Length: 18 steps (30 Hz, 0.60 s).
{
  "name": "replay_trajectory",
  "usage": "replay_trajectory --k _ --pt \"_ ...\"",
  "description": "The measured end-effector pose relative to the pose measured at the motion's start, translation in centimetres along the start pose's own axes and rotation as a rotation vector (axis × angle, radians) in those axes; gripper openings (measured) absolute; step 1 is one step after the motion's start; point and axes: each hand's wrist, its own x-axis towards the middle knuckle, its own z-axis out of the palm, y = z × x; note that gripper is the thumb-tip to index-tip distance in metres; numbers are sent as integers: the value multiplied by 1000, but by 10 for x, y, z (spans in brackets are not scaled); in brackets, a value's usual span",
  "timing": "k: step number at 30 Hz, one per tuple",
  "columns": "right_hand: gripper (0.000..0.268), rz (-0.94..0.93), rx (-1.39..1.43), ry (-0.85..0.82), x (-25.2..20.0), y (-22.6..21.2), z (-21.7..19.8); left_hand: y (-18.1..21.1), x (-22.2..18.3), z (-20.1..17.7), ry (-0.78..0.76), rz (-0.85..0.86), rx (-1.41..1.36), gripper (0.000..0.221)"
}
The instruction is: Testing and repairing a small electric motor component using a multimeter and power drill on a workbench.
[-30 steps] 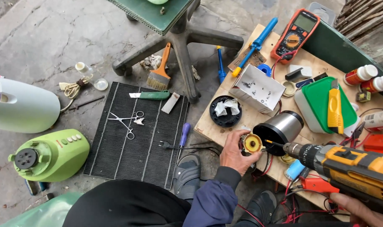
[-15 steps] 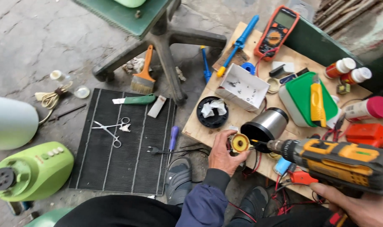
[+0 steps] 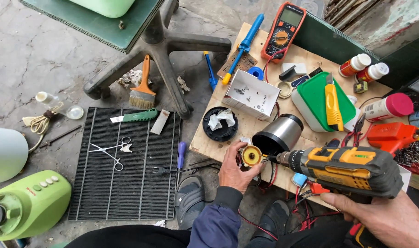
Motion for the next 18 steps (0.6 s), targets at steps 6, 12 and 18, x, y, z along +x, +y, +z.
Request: replay_trajectory --k 6,12,18 --pt "53 -44 -34 -12 3 5 2 -2 0 1 -6 -22 12 67" --pt "44 -80 -48 -10 5 8 3 -1 0 1 -5 7 10 65" --pt "46 -177 -12 6 11 22 3 -2 0 1 1 9 11 66"
